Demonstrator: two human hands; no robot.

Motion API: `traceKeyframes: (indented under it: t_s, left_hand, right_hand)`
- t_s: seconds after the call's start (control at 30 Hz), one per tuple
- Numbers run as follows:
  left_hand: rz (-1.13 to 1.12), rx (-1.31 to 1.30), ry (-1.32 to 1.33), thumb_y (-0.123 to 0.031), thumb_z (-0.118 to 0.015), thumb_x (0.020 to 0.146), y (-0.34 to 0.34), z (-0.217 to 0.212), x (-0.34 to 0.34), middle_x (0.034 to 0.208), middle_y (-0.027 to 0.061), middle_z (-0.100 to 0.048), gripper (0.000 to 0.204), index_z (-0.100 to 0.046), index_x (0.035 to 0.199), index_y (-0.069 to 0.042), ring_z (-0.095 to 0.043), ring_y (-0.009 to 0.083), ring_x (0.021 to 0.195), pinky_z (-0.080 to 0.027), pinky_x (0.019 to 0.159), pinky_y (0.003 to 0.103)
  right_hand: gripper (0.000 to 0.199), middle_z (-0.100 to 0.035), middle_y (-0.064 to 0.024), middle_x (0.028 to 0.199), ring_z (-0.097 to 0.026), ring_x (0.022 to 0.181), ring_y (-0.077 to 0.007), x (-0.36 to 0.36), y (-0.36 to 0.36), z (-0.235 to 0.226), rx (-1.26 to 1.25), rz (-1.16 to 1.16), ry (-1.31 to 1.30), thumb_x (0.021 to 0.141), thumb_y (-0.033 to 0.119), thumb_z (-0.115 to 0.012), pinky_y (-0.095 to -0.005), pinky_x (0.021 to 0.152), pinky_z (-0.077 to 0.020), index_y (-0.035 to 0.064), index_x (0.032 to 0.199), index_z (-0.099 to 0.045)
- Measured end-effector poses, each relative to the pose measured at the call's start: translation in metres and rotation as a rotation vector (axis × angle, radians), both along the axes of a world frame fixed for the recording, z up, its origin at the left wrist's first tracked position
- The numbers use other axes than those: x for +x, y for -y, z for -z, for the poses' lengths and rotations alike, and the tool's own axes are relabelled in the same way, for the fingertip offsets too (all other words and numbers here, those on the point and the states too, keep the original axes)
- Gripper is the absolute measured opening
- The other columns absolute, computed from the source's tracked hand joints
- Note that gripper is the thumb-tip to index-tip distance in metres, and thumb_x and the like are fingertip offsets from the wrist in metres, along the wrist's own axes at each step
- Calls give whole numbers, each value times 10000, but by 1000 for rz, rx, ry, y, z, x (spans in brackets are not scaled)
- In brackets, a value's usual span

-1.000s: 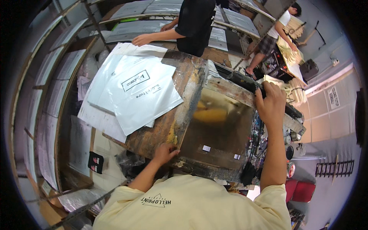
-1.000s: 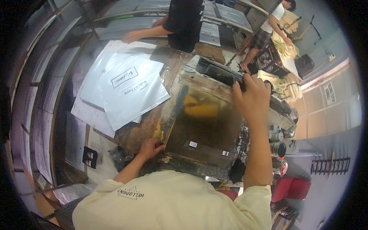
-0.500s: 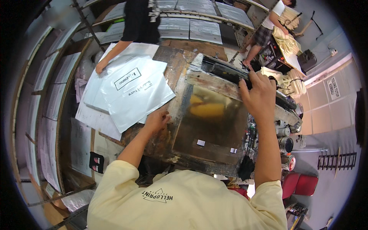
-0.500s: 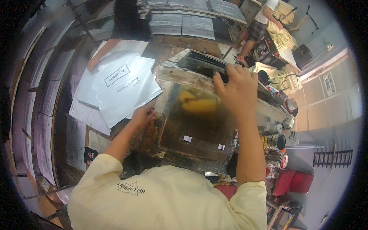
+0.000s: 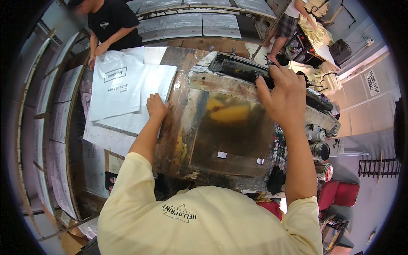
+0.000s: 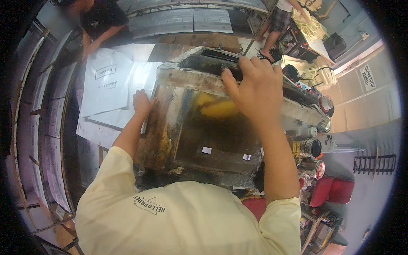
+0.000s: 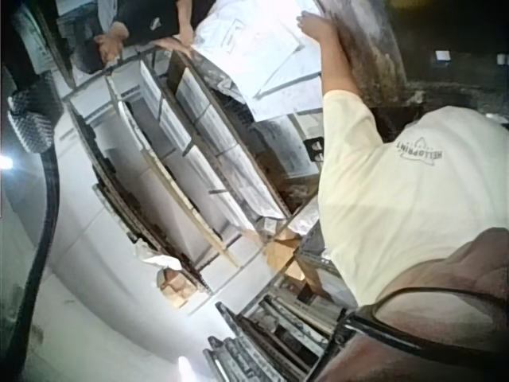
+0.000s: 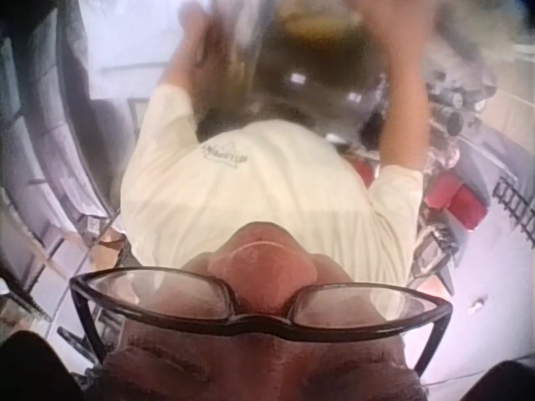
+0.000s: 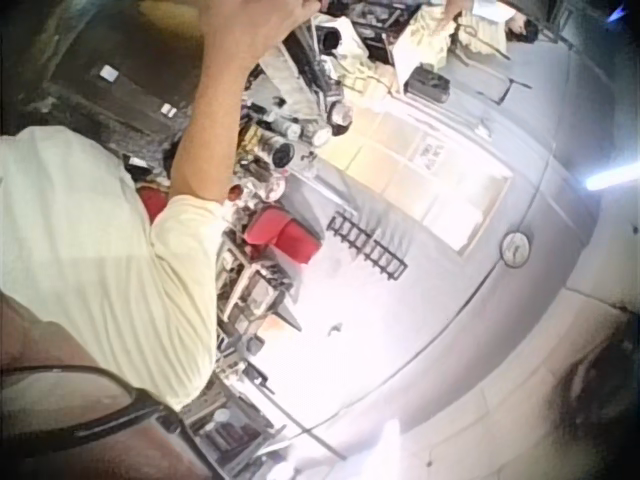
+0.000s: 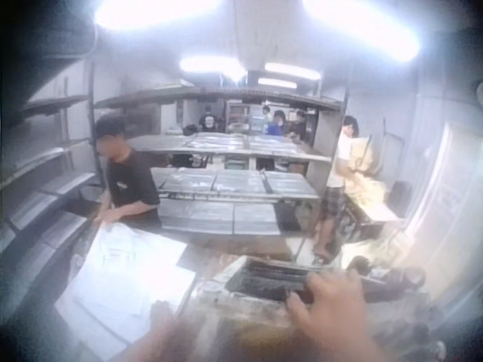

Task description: The person performs screen printing on white bags by placing a bag on the base, lowering the screen, applying ink with a squeegee, and then lifting the screen to remove the printed bag.

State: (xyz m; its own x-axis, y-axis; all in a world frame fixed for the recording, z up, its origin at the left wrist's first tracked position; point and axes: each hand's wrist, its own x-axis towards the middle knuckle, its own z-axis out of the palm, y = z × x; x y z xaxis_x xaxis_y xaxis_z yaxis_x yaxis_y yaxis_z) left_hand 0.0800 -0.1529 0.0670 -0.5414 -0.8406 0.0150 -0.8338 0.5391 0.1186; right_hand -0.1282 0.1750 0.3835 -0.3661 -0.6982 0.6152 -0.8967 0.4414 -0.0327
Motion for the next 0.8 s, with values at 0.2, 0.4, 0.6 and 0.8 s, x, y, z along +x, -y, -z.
traceKeyframes:
  t_s: [0.2,0.4,0.6,0.8]
  left_hand:
    - [-65,-4,88,-542,-824,855,6,15,7,1236,198,-599,692,-610,1203,17,-630,367,1145,-572,944,456]
    - [-7,14,55,-520,-802,872,19,28,9,1173,218,-650,616,-669,1137,19,-666,391,1102,-581,912,482]
    - [165,240,-95,-467,-771,899,87,31,39,1028,257,-752,520,-750,965,48,-719,423,998,-565,899,491]
    - [143,383,-293,-369,-692,937,104,28,60,1159,310,-717,497,-694,1237,28,-690,469,1083,-539,955,508]
  right_hand:
    - [342,-661,-118,846,-643,904,-334,4,1,-3,27,30,33,894,377,-729,-472,856,-450,37,901,-692]
    - [347,-660,-127,844,-645,907,-344,3,-1,1,7,7,21,901,374,-723,-483,864,-450,28,913,-698]
    - [360,-679,-145,866,-659,944,-365,4,0,2,-4,16,10,905,373,-720,-488,897,-454,13,918,-703]
    - [376,-684,-151,874,-662,947,-366,4,0,2,14,12,33,908,387,-716,-495,915,-455,10,919,-706]
